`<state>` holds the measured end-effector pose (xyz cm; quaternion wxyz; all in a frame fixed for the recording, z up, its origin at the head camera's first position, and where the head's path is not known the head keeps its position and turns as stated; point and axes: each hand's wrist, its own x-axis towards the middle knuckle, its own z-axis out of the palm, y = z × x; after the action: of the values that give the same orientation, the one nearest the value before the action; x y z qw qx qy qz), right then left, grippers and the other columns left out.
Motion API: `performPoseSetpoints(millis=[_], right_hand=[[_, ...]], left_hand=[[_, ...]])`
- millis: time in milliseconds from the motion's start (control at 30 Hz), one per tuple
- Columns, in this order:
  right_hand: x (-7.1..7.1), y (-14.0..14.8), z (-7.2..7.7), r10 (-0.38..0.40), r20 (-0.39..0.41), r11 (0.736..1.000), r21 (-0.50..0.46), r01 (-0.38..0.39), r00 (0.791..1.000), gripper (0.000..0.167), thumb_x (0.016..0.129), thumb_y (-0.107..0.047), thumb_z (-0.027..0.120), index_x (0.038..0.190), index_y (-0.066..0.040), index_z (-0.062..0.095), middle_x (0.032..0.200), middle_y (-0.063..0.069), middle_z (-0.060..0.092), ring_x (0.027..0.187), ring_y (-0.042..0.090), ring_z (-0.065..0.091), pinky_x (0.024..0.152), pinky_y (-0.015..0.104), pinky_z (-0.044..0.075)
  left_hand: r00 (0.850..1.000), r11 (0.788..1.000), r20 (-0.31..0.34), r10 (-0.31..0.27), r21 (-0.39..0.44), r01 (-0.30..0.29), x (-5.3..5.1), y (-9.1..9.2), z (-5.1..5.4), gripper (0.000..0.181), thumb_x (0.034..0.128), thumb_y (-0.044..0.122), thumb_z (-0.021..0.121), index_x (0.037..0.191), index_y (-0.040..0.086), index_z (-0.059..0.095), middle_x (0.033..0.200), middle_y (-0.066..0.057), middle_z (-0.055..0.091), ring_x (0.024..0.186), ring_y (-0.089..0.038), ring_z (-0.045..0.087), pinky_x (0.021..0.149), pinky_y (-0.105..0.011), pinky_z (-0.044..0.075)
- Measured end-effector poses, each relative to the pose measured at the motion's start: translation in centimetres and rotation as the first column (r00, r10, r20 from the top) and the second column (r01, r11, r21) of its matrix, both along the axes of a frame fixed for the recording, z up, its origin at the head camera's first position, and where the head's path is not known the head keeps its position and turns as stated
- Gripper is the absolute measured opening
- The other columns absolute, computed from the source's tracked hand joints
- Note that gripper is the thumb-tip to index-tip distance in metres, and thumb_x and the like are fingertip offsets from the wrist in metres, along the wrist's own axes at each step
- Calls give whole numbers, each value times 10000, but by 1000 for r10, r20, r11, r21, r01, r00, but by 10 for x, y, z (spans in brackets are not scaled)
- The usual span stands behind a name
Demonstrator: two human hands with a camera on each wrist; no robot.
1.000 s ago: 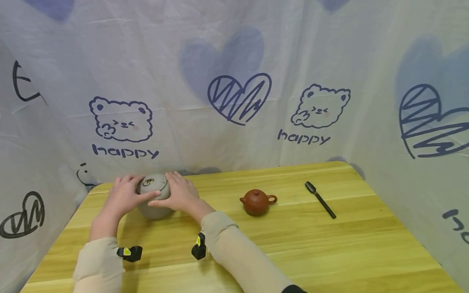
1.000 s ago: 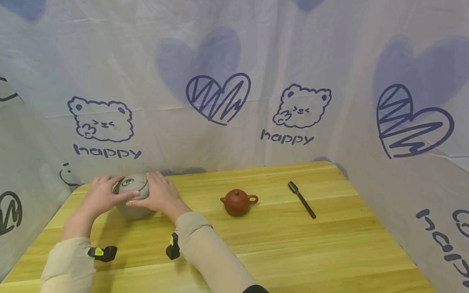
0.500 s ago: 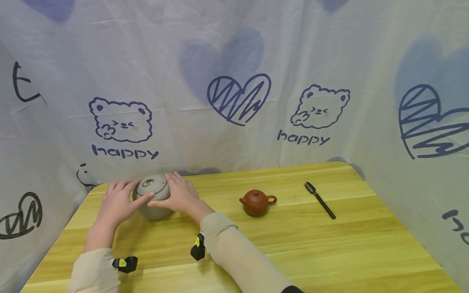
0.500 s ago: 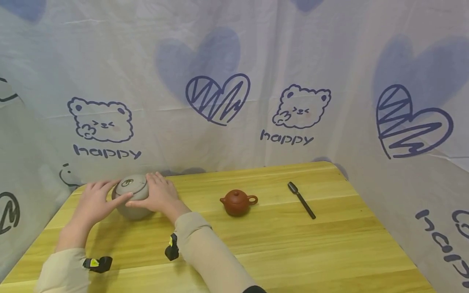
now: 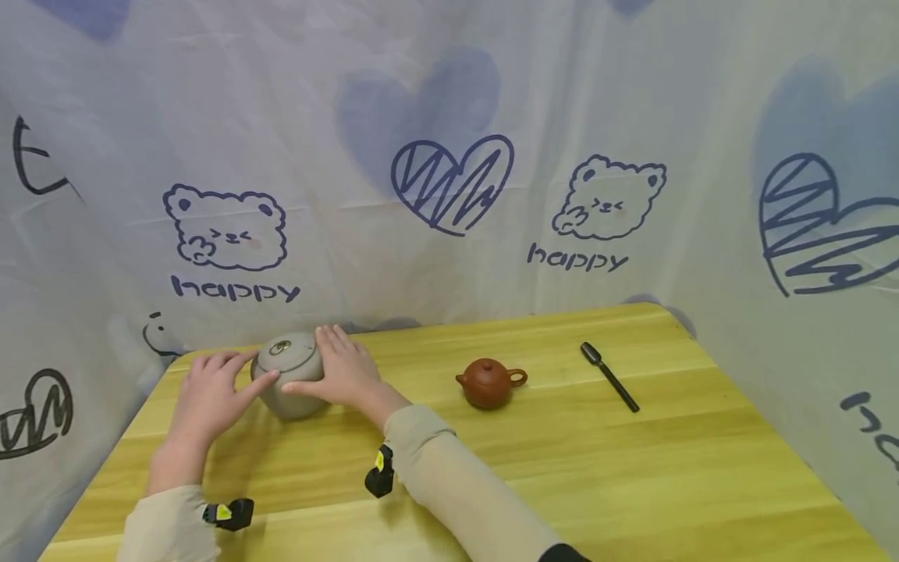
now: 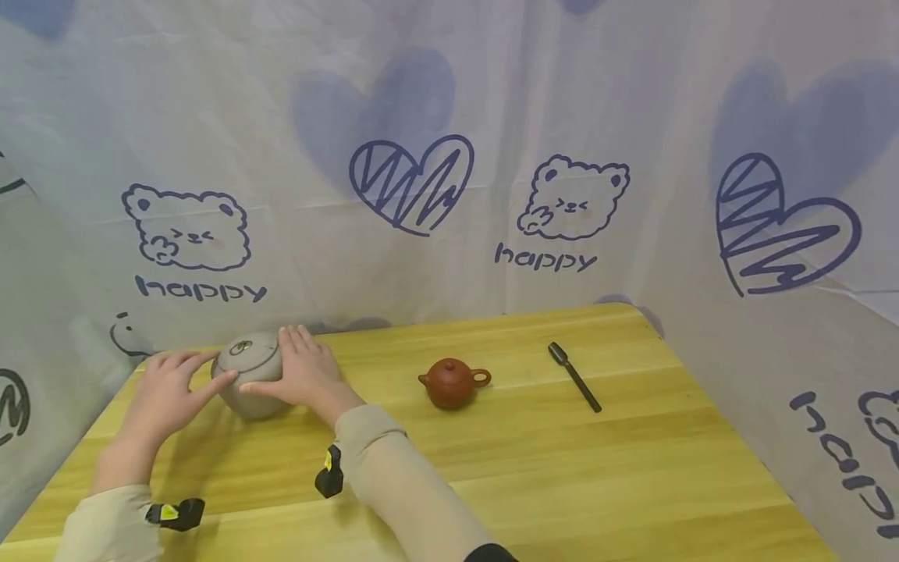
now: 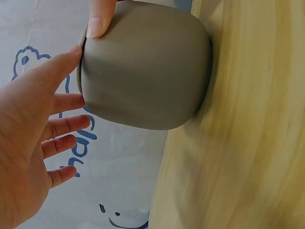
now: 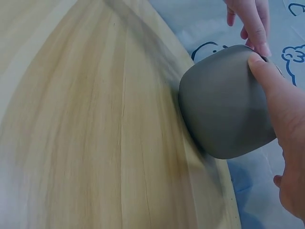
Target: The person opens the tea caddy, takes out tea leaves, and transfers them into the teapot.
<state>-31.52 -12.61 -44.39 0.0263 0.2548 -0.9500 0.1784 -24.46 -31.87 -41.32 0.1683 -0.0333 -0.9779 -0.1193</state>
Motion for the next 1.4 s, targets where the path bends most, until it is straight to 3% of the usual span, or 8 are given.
performPoseSetpoints(millis=[233, 633, 767, 900, 1067, 1400], right_hand=[[4, 8, 4, 36, -28, 997, 66, -34, 999, 1029, 827, -814, 420, 1579, -171, 138, 1654, -14, 130, 1537, 178, 111, 1228, 398, 227], [11, 41, 18, 89, -145, 985, 158, -66, 985, 891, 883, -760, 395, 1575, -244, 172, 1654, -24, 145, 1540, 195, 98, 1241, 410, 187], [11, 57, 19, 83, -163, 987, 150, -58, 983, 865, 893, -736, 418, 1571, -247, 195, 1651, -19, 162, 1541, 202, 92, 1246, 421, 166], [12, 77, 19, 75, -178, 989, 143, -50, 981, 855, 897, -723, 431, 1568, -240, 211, 1649, -5, 177, 1540, 215, 92, 1240, 452, 186], [16, 103, 23, 60, -186, 988, 151, -32, 981, 856, 902, -711, 440, 1568, -224, 214, 1644, 13, 192, 1539, 227, 97, 1235, 453, 206], [12, 153, 24, -29, -152, 994, 104, 45, 988, 864, 897, -715, 443, 1572, -234, 197, 1662, -6, 67, 1544, 229, -6, 1236, 495, 170]], left_hand=[[1000, 1000, 6, 3, -21, -3, 8, -3, 3, 698, 934, 587, 525, 1318, 6, 566, 1293, -299, 534, 1201, -514, 380, 950, -711, 312], [1000, 999, 24, -16, -45, 17, 25, -1, 12, 705, 949, 559, 520, 1358, -15, 517, 1359, -317, 491, 1240, -538, 403, 1003, -721, 300], [997, 999, 71, -26, -26, 28, 30, 6, 13, 744, 951, 574, 503, 1409, -10, 463, 1420, -327, 430, 1312, -537, 356, 1046, -736, 234], [990, 999, 138, -34, 5, 34, 33, 15, 14, 810, 948, 623, 455, 1478, 17, 371, 1495, -342, 319, 1401, -536, 228, 1084, -752, 130], [984, 999, 176, -38, 17, 36, 32, 30, 18, 859, 932, 668, 433, 1532, 73, 281, 1567, -316, 192, 1458, -515, 103, 1094, -761, 67], [986, 996, 154, -62, 73, 51, 18, 77, 24, 899, 912, 703, 429, 1586, 227, 74, 1638, -179, -70, 1500, -425, -112, 1090, -773, -44]])
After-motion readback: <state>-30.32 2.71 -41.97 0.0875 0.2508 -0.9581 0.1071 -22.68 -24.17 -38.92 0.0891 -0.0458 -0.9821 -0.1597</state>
